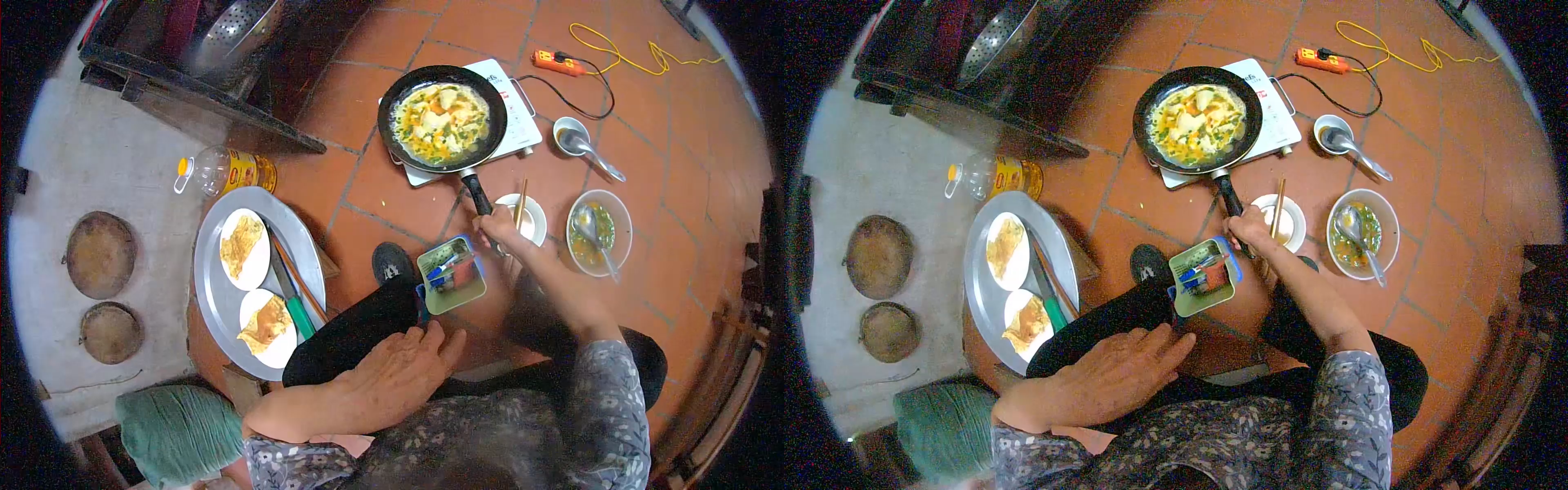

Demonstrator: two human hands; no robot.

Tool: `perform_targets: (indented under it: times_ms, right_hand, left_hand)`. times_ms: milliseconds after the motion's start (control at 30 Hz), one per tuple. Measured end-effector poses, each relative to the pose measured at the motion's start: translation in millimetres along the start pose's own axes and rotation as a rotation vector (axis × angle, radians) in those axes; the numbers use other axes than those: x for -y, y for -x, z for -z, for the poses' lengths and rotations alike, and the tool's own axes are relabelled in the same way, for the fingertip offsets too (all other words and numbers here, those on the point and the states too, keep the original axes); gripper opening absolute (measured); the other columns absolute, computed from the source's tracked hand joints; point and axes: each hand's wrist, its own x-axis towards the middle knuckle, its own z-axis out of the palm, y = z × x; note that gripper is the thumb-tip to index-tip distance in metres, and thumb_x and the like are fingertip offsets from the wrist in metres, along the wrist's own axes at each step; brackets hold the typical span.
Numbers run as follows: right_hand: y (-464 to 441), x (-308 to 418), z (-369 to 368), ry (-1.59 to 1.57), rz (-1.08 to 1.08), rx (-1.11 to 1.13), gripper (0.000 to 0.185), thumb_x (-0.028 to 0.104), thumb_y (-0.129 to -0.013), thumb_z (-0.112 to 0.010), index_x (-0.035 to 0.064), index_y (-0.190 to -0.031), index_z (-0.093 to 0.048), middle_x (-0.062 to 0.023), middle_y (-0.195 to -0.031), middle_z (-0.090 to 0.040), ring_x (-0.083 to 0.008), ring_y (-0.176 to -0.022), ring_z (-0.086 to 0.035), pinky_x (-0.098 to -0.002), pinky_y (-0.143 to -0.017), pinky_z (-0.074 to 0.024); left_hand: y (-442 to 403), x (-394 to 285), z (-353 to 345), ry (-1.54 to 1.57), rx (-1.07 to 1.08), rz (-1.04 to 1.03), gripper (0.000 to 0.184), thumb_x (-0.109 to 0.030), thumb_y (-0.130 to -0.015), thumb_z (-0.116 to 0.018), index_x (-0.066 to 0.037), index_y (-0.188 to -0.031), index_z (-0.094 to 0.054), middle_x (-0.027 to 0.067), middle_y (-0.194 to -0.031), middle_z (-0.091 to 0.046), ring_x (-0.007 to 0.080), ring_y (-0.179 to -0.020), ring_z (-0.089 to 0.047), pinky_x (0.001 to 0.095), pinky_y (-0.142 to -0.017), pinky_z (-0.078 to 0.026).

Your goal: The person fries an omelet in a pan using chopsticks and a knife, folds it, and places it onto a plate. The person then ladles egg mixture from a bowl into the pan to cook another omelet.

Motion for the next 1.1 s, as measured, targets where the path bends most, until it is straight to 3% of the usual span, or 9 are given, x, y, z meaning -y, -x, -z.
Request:
perform_targets:
  times_ms: [167, 400, 767, 1100]
  right_hand:
    - [4.6, 9.6, -0.3, 0.046, -0.036, -0.013, 0.015, 0.0, -0.069, -0.056, -0.0029, -0.055, -0.051, -0.0102, -0.045, -0.05, -0.0171, -0.032, -0.046, -0.0314, -0.03, -0.0355]
    - [-7.3, -5.7, 3.2, 0.009, -0.035, -0.008, 0.015, 0.001, -0.067, -0.058, -0.0038, -0.055, -0.051, -0.0109, -0.044, -0.05, -0.0181, -0.032, -0.046, -0.033, -0.03, -0.0346]
    - [-18.2, -21.1, 2.4, 0.144, 0.01, -0.021, 0.023, 0.009, -0.069, -0.061, -0.0011, -0.049, -0.055, -0.0096, -0.046, -0.055, -0.0167, -0.037, -0.053, -0.0314, -0.038, -0.0436]
    - [-20.0, -30.9, 2.9, 0.223, 0.041, -0.041, 0.024, 0.009, -0.072, -0.057, 0.0005, -0.049, -0.055, -0.0083, -0.044, -0.054, -0.0163, -0.037, -0.053, -0.0307, -0.04, -0.0442]
  left_hand:
    - [0.3, 1.1, -1.5, 0.013, 0.0, 0.007, 0.057, -0.003, -0.071, -0.051, 0.011, -0.124, -0.034, 0.0307, -0.111, -0.047, 0.0353, -0.092, -0.054, 0.0387, -0.077, -0.048]
    - [-0.8, 1.4, -1.7, 0.046, 0.015, 0.019, 0.055, -0.003, -0.073, -0.05, 0.01, -0.124, -0.035, 0.0315, -0.112, -0.047, 0.0363, -0.093, -0.054, 0.0401, -0.078, -0.047]
    - [-2.4, 0.4, -2.3, 0.01, -0.004, 0.004, 0.053, -0.005, -0.074, -0.048, 0.01, -0.124, -0.037, 0.0293, -0.108, -0.049, 0.034, -0.091, -0.055, 0.0374, -0.075, -0.049]
    - [-1.8, 1.3, -1.3, -0.003, -0.001, 0.006, 0.056, -0.006, -0.072, -0.051, 0.009, -0.124, -0.037, 0.0272, -0.107, -0.049, 0.0318, -0.087, -0.056, 0.0363, -0.074, -0.05]
